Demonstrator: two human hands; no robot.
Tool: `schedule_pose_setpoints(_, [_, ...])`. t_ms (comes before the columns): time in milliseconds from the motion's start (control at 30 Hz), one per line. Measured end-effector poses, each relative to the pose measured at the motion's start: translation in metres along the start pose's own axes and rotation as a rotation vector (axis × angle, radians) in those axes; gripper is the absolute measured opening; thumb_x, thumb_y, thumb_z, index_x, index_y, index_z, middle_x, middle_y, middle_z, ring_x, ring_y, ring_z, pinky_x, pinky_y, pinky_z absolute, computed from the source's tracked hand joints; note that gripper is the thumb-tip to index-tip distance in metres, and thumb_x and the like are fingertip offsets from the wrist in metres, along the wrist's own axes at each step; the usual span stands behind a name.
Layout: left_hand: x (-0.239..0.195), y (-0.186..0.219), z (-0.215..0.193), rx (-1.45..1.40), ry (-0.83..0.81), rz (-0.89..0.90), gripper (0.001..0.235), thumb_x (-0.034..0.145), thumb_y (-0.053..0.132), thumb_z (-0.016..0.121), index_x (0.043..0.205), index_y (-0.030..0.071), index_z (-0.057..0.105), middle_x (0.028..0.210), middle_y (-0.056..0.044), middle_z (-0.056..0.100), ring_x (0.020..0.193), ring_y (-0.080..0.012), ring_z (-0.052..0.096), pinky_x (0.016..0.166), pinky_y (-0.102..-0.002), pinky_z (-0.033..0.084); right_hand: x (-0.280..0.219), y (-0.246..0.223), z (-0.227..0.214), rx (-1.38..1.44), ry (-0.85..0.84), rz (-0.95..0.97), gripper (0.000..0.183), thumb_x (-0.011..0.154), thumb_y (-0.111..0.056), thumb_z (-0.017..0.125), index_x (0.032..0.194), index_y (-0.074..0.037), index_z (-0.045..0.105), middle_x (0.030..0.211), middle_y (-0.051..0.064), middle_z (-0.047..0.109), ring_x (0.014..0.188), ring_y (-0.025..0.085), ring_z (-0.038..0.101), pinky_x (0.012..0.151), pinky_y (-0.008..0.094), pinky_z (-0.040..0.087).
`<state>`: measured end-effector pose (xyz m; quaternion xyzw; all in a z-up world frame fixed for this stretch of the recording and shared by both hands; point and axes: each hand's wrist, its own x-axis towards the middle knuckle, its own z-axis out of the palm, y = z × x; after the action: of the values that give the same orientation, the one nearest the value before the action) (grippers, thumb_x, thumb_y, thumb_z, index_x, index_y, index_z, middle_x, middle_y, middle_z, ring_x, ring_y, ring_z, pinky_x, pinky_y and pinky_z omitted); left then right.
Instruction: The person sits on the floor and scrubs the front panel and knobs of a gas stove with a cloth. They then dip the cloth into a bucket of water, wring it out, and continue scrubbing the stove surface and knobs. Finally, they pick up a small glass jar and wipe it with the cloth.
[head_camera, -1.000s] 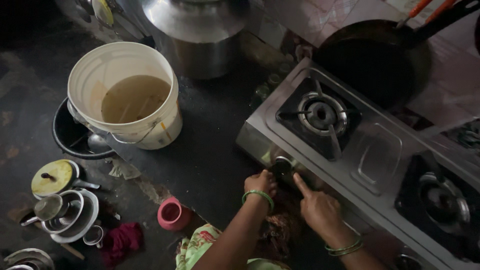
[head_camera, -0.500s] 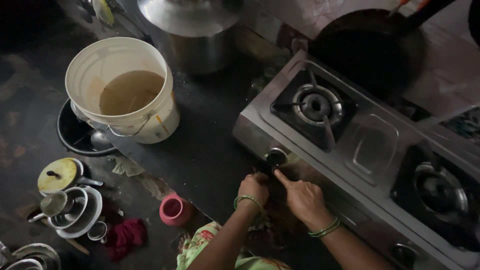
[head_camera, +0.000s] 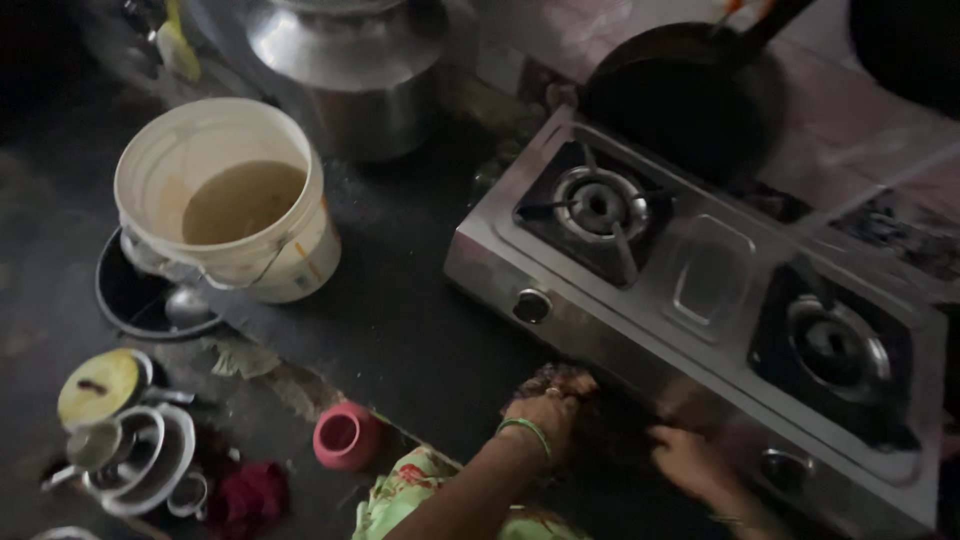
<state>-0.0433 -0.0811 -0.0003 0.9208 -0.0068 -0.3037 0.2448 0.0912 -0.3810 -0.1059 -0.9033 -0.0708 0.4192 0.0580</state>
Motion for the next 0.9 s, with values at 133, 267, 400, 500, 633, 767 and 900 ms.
schedule_pose_setpoints(133, [-0.016, -0.006, -0.017, 0.196, 0.109, -0.049, 0.033, 0.101, 0.022, 0.056, 0.132, 0.014, 0.064, 0.143, -0.014, 0.057, 0.126, -0.0324, 0.060, 0.094, -0.045, 0.056, -0.042, 0.015, -0.006, 0.197, 0.315, -0.178, 0.042, 0.094, -0.033, 0.066, 0.129, -0.009, 0.072, 0.116, 0.011, 0.073, 0.101, 0.023, 0.071, 0.090, 0.039, 0.056])
schedule_pose_setpoints(267, [-0.021, -0.027, -0.016, -0.016, 0.430, 0.016, 0.040, 0.088, 0.014, 0.063, 0.128, 0.015, 0.068, 0.142, -0.016, 0.056, 0.121, -0.0373, 0.061, 0.092, -0.050, 0.053, -0.084, -0.043, 0.030, 0.584, 0.505, -0.042, 0.055, 0.091, -0.037, 0.070, 0.135, -0.006, 0.065, 0.122, 0.019, 0.074, 0.108, 0.029, 0.076, 0.097, 0.039, 0.058])
schedule_pose_setpoints(400, [-0.021, -0.037, -0.012, -0.542, 0.349, 0.083, 0.037, 0.085, 0.011, 0.067, 0.122, 0.012, 0.071, 0.112, -0.021, 0.073, 0.108, -0.0372, 0.069, 0.091, -0.044, 0.058, -0.091, -0.132, 0.063, 1.093, 0.431, -0.153, 0.058, 0.088, -0.029, 0.073, 0.139, -0.003, 0.061, 0.124, 0.022, 0.074, 0.110, 0.030, 0.077, 0.097, 0.041, 0.059])
schedule_pose_setpoints(500, [-0.041, -0.037, -0.011, -0.717, 0.383, 0.109, 0.032, 0.086, 0.015, 0.068, 0.117, 0.011, 0.074, 0.103, -0.017, 0.077, 0.098, -0.0325, 0.076, 0.085, -0.041, 0.061, -0.108, -0.171, 0.062, 1.005, 0.529, -0.138, 0.058, 0.087, -0.022, 0.075, 0.140, -0.004, 0.060, 0.126, 0.021, 0.073, 0.112, 0.029, 0.075, 0.096, 0.041, 0.058])
schedule_pose_setpoints(633, [-0.074, -0.042, -0.021, -0.818, 0.451, -0.040, 0.027, 0.090, 0.018, 0.065, 0.115, 0.013, 0.073, 0.109, -0.012, 0.077, 0.101, -0.0269, 0.077, 0.088, -0.038, 0.063, -0.132, -0.198, 0.025, 0.959, 0.744, 0.089, 0.061, 0.084, -0.014, 0.078, 0.141, -0.005, 0.058, 0.130, 0.020, 0.070, 0.114, 0.028, 0.071, 0.096, 0.040, 0.057])
schedule_pose_setpoints(767, [-0.096, -0.067, -0.034, -0.643, 0.414, -0.089, 0.033, 0.088, 0.014, 0.066, 0.120, 0.015, 0.072, 0.125, -0.013, 0.070, 0.116, -0.0285, 0.069, 0.101, -0.039, 0.055, -0.130, -0.247, 0.010, 0.849, 1.122, -0.205, 0.057, 0.089, -0.015, 0.073, 0.140, -0.001, 0.051, 0.130, 0.022, 0.064, 0.113, 0.029, 0.070, 0.092, 0.039, 0.061])
schedule_pose_setpoints(900, [-0.106, -0.084, -0.028, -0.526, 0.278, -0.245, 0.042, 0.089, 0.016, 0.064, 0.131, 0.017, 0.065, 0.133, -0.016, 0.063, 0.122, -0.0322, 0.063, 0.107, -0.039, 0.052, -0.112, -0.296, 0.021, 0.084, 1.259, -0.426, 0.056, 0.083, -0.009, 0.072, 0.135, 0.002, 0.056, 0.152, 0.029, 0.037, 0.136, 0.045, 0.042, 0.106, 0.053, 0.046])
